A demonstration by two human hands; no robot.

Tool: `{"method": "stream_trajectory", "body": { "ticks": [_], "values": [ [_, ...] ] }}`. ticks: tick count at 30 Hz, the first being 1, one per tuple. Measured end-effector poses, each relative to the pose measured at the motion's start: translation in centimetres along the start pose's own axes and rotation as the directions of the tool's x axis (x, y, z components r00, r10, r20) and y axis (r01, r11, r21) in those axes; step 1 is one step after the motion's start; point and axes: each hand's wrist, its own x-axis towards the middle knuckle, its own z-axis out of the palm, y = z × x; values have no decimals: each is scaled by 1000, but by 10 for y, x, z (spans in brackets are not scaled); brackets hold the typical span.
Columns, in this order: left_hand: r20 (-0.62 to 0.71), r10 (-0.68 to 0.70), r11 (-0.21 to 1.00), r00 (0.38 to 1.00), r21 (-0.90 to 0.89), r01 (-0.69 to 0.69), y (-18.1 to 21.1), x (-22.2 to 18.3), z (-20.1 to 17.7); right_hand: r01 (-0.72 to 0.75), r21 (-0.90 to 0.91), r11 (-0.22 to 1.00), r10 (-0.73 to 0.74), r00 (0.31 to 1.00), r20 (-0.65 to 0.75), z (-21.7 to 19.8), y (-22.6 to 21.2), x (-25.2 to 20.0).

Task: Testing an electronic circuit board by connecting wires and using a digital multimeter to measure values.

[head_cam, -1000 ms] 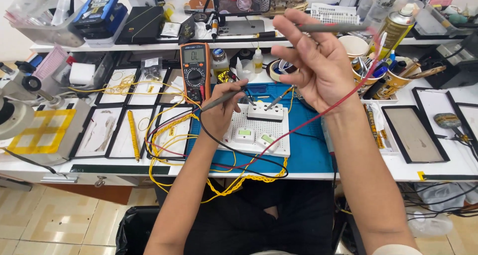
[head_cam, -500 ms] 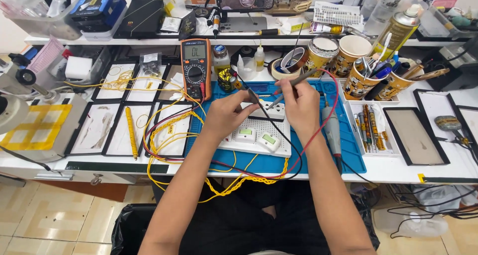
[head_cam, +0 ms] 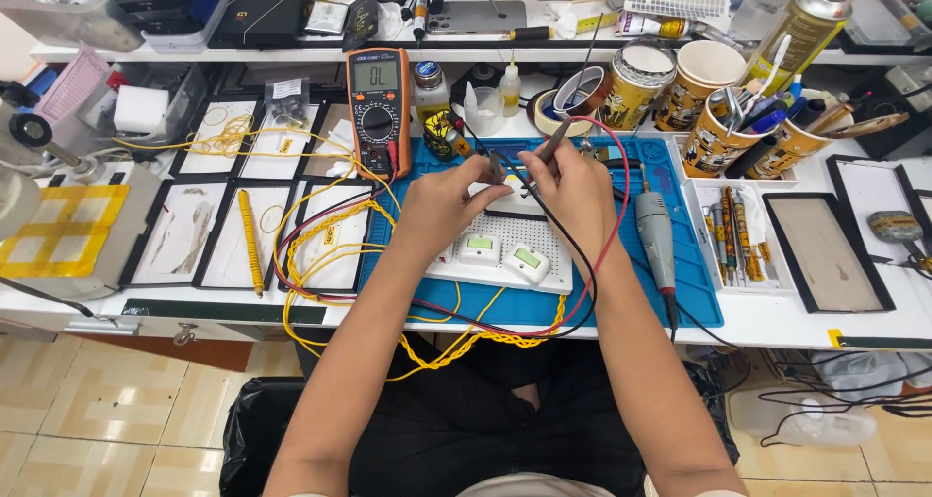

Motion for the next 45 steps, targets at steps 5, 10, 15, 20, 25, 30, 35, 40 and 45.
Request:
{"method": "stream_trajectory", "body": {
  "ticks": [5,10,15,20,25,30,35,40,45],
  "values": [
    [5,-49,992,999,115,48,-20,-1,12,-61,-125,990,82,982,168,2,-5,6],
    [-12,-113,975,994,192,113,-14,-1,7,-117,-161,980,165,931,324,-6,-24,-3],
    [17,-146,985,989,93,144,-12,-15,2,-118,-172,978,155,963,222,-38,-46,-29],
    [-414,-314,915,854,109,389,20,-89,-93,-92,-315,945,158,969,192,-70,-37,-65],
    [-678,-556,568,480,112,816,-35,-162,-148,-33,-446,895,103,985,136,-106,-11,-148],
    [-442,-836,420,325,-134,898,-27,-166,-150,-140,-264,954,146,989,3,-117,-33,-196],
    [-605,-634,599,482,10,800,-68,-197,-143,-267,-197,943,281,959,46,-116,-66,-189],
    [-859,-359,779,366,-60,624,-21,-216,-159,-292,-127,948,299,954,35,-119,-88,-197],
    [-826,-369,906,427,-219,361,59,-220,-133,-347,479,806,322,937,135,-82,-102,-221]
  ]
}}
